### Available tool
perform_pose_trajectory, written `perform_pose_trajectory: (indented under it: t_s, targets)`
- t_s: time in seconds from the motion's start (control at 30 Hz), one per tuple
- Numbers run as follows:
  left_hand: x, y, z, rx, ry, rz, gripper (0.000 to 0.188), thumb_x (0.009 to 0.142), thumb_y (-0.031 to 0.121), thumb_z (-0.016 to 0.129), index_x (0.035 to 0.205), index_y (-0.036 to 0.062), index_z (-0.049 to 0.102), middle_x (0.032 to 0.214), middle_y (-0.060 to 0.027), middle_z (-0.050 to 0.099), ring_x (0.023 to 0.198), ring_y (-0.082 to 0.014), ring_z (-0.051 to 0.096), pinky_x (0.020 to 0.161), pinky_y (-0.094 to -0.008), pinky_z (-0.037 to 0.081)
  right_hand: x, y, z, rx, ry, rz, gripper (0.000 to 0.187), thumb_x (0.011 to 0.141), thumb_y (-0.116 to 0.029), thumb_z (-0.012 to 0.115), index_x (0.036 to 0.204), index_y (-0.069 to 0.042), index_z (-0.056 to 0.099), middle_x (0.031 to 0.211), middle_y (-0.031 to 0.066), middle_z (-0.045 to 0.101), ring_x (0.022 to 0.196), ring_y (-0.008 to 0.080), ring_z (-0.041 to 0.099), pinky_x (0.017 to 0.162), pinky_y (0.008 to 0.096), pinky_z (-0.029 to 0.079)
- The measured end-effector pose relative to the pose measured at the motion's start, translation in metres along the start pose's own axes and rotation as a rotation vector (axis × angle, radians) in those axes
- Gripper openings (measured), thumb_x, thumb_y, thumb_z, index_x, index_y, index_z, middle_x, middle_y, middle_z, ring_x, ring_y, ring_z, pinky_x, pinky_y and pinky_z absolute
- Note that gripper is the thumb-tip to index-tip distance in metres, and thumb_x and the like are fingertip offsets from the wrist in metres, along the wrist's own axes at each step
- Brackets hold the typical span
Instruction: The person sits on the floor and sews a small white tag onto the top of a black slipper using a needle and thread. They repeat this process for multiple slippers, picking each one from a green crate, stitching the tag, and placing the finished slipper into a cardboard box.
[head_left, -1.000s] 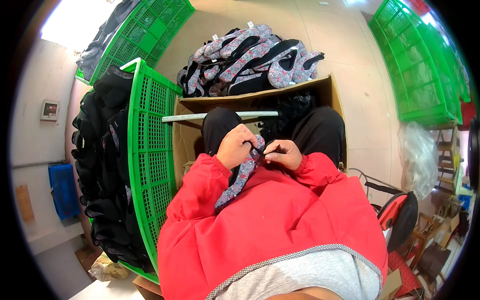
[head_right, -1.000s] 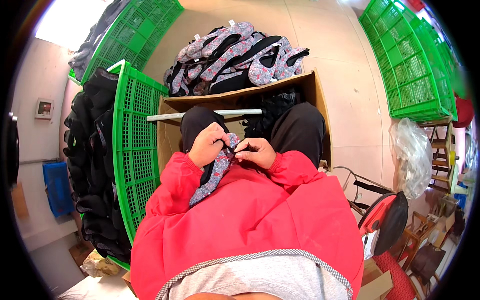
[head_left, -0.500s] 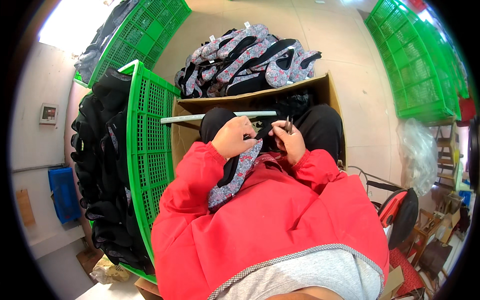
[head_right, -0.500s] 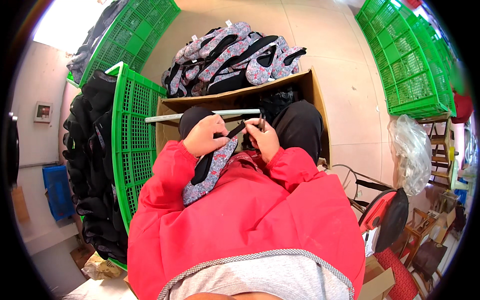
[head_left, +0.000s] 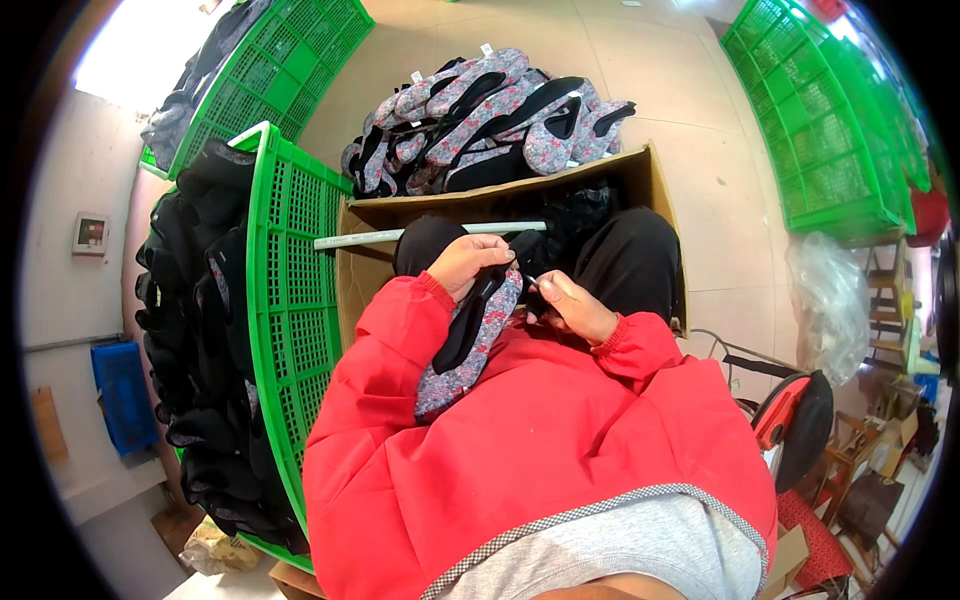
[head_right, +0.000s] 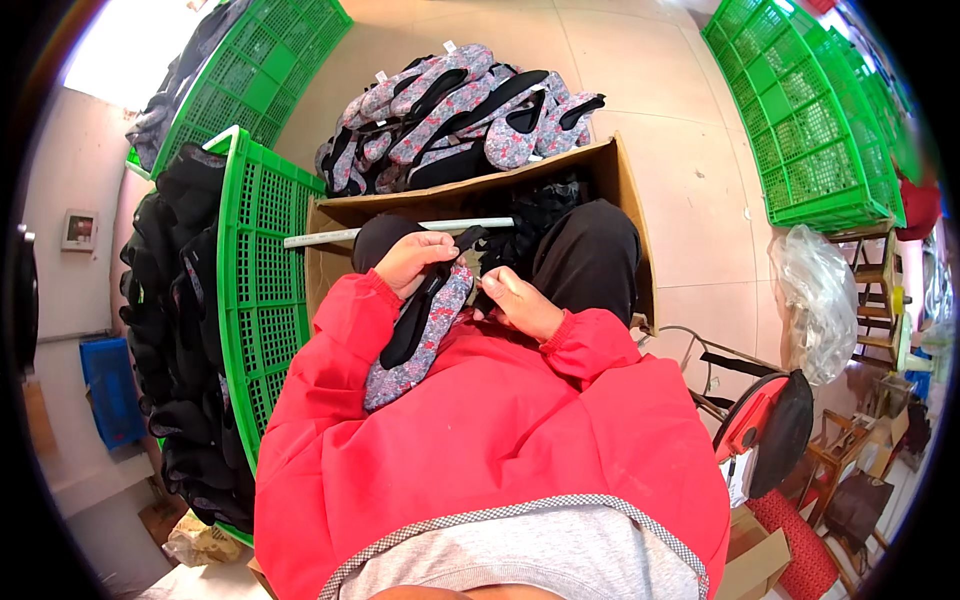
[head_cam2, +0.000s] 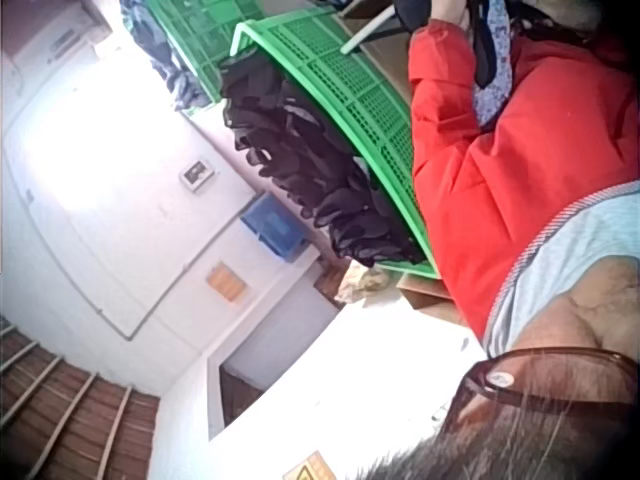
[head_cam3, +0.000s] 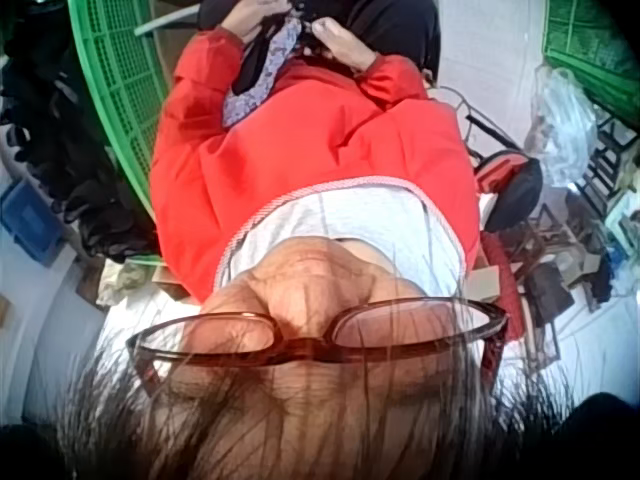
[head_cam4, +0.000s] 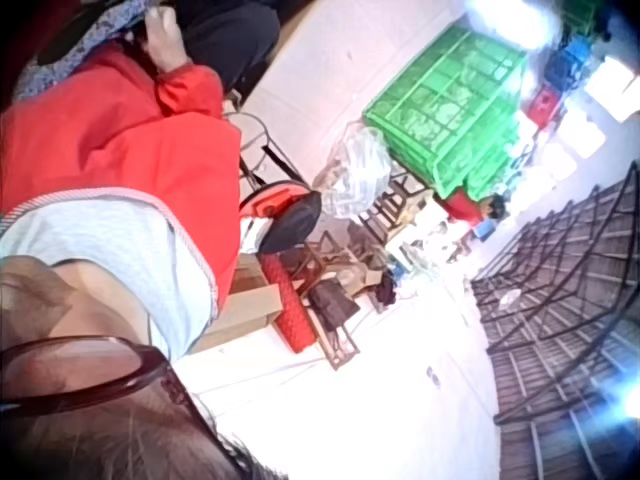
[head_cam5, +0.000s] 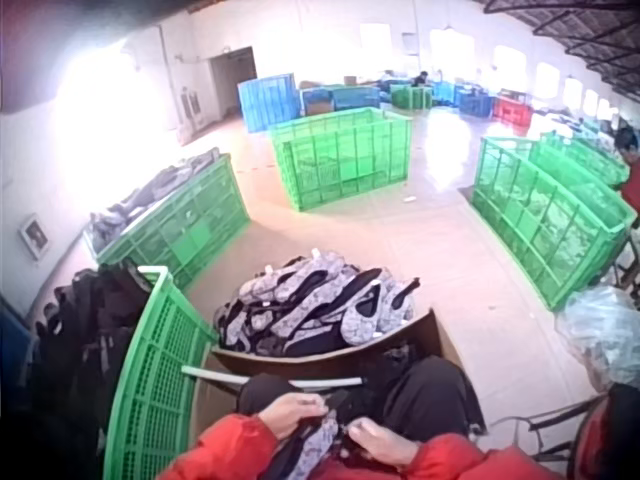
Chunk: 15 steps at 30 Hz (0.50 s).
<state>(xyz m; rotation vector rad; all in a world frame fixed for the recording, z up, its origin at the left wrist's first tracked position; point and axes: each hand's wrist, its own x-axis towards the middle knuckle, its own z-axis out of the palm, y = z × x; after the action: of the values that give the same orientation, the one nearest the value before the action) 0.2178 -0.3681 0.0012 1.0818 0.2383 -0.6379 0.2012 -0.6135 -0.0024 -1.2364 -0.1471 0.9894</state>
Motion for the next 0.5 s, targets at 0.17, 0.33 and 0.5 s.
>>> perform_pose_trajectory:
  t_s: [0.17, 0.33, 0.5]
  targets:
    - [0.0, 0.005, 0.005, -0.031, 0.061, -0.046, 0.009, 0.091, 0.01, 0.064, 0.089, 0.0011, 0.066, 0.082, -0.0057, 0.066, 0.075, -0.0144, 0.062, 0.073, -0.0283, 0.051, 0.01, -0.012, 0.008, 0.038, 0.01, 0.093, 0.023, 0.103, -0.029, 0.053, 0.109, -0.007, 0.05, 0.083, 0.0016, 0.061, 0.057, 0.0057, 0.038, 0.051, 0.0218, 0.032]
    - [0.006, -0.002, 0.002, -0.038, 0.082, -0.038, 0.009, 0.09, 0.009, 0.064, 0.088, 0.0007, 0.066, 0.081, -0.0059, 0.066, 0.074, -0.0151, 0.062, 0.073, -0.0284, 0.051, 0.021, -0.012, 0.008, 0.002, 0.057, 0.066, 0.02, 0.102, -0.027, 0.055, 0.103, -0.007, 0.054, 0.084, 0.0001, 0.062, 0.06, 0.004, 0.042, 0.052, 0.0206, 0.034]
    - [0.005, 0.0, 0.007, -0.066, 0.084, -0.086, 0.01, 0.091, 0.009, 0.063, 0.089, -0.0008, 0.066, 0.081, -0.0071, 0.065, 0.073, -0.0169, 0.063, 0.071, -0.0307, 0.053, 0.028, -0.014, 0.005, -0.075, 0.084, 0.11, 0.019, 0.102, -0.025, 0.055, 0.1, -0.006, 0.056, 0.083, -0.0007, 0.062, 0.062, 0.0044, 0.045, 0.053, 0.0205, 0.036]
